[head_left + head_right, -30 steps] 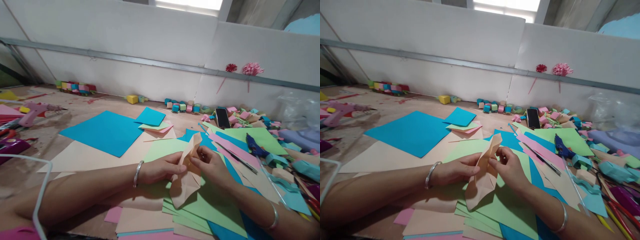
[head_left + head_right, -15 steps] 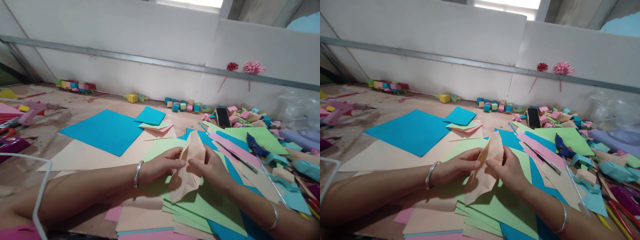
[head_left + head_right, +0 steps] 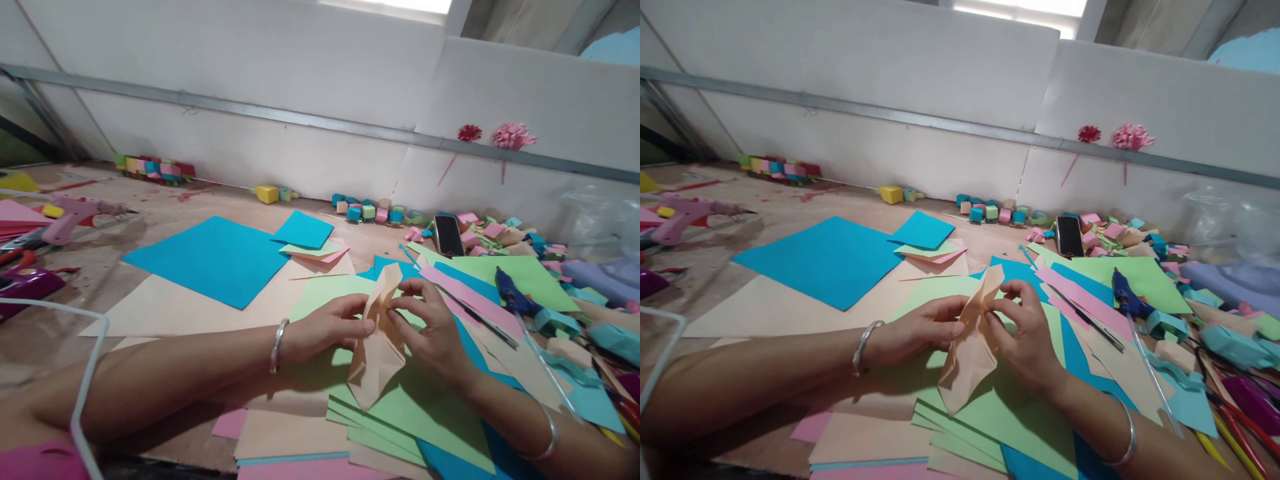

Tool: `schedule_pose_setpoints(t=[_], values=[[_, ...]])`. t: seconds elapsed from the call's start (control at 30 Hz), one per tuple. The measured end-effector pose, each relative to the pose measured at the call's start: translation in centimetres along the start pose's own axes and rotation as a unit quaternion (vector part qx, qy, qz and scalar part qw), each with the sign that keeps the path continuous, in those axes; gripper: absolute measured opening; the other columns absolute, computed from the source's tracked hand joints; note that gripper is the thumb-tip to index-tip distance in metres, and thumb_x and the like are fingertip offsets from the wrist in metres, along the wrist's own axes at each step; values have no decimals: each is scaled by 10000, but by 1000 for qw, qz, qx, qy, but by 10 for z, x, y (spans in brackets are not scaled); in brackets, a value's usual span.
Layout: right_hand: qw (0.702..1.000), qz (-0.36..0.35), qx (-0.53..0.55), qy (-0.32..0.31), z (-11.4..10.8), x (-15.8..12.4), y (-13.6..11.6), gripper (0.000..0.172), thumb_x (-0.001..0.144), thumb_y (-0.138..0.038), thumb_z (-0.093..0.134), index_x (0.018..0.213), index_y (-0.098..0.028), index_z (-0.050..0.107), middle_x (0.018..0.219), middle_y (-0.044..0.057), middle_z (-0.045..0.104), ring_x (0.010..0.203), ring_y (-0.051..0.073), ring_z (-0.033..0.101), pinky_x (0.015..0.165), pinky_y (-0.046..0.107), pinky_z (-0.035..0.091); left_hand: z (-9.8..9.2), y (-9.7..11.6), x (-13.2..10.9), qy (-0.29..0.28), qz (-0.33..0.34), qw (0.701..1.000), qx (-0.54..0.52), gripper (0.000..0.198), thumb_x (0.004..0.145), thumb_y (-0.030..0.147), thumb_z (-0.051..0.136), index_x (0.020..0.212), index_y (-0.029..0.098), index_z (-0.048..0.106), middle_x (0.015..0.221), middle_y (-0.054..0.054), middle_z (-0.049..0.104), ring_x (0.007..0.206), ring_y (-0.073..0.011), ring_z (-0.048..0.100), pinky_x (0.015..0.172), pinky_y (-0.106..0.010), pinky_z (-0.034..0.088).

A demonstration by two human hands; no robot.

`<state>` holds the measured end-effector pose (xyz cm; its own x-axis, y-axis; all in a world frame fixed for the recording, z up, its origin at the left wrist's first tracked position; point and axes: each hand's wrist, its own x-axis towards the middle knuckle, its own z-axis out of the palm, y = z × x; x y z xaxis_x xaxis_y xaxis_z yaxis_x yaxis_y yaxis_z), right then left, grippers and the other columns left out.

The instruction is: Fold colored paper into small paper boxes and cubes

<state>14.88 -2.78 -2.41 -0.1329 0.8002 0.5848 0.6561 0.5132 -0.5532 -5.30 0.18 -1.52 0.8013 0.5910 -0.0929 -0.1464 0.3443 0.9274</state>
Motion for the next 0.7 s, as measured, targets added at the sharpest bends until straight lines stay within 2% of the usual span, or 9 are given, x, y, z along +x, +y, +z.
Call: schedule_pose_setpoints(t=[0.07,0.2,0.27,0.37,0.5,0.53,0.6,0.7], values=[[1000,1,5,-5,0,-1,-2,103,850,-209,556,869,-221,657,1050,82,561,1003,229,545,854,383,456,0,-1,0,8,10,1000,18,348,820,296,667,1136,179,580,1070,-82,596,925,-172,593,769,-278,461],[999,50,19,-2,1,-3,-4,40,858,-238,551,837,-219,578,844,34,624,809,190,593,728,337,476,0,-3,-1,-3,14,999,50,370,817,329,675,1142,183,576,1083,-84,585,947,-193,587,779,-305,466],[996,80,19,23,1,-4,-4,85,834,-275,594,818,-219,533,797,19,621,762,182,597,695,326,479,-1,-3,-1,-17,6,998,54,396,818,348,675,1161,185,565,1097,-89,582,954,-200,589,790,-319,469],[989,127,62,47,1,-4,-4,226,779,-313,669,908,-222,507,829,19,650,795,192,632,717,337,501,-2,-2,-1,-25,2,998,52,426,813,359,683,1181,188,554,1099,-94,583,963,-205,586,786,-320,469],[967,206,147,16,0,1,-4,647,714,-331,733,1269,-227,416,822,15,694,797,216,664,712,364,523,0,-3,-1,-45,0,998,42,412,836,384,654,1176,170,564,1059,-100,597,931,-191,587,795,-314,461],[962,219,161,6,0,2,-4,700,706,-332,738,1307,-220,397,812,14,695,789,219,664,706,367,524,1,-3,-1,-43,-3,998,36,401,845,403,638,1159,163,572,1040,-99,598,921,-187,588,802,-316,463],[954,232,189,-10,1,3,-2,622,712,-339,727,1259,-199,464,835,30,697,783,217,660,693,359,522,2,-3,0,-8,2,1000,23,386,865,453,594,1128,171,569,1028,-92,590,927,-190,588,805,-324,477],[946,243,214,-20,2,3,0,335,746,-360,692,1009,-178,590,882,60,690,777,207,645,645,326,511,2,-1,2,100,50,993,34,349,871,493,564,1069,208,537,1020,-68,568,921,-188,586,741,-310,507]])
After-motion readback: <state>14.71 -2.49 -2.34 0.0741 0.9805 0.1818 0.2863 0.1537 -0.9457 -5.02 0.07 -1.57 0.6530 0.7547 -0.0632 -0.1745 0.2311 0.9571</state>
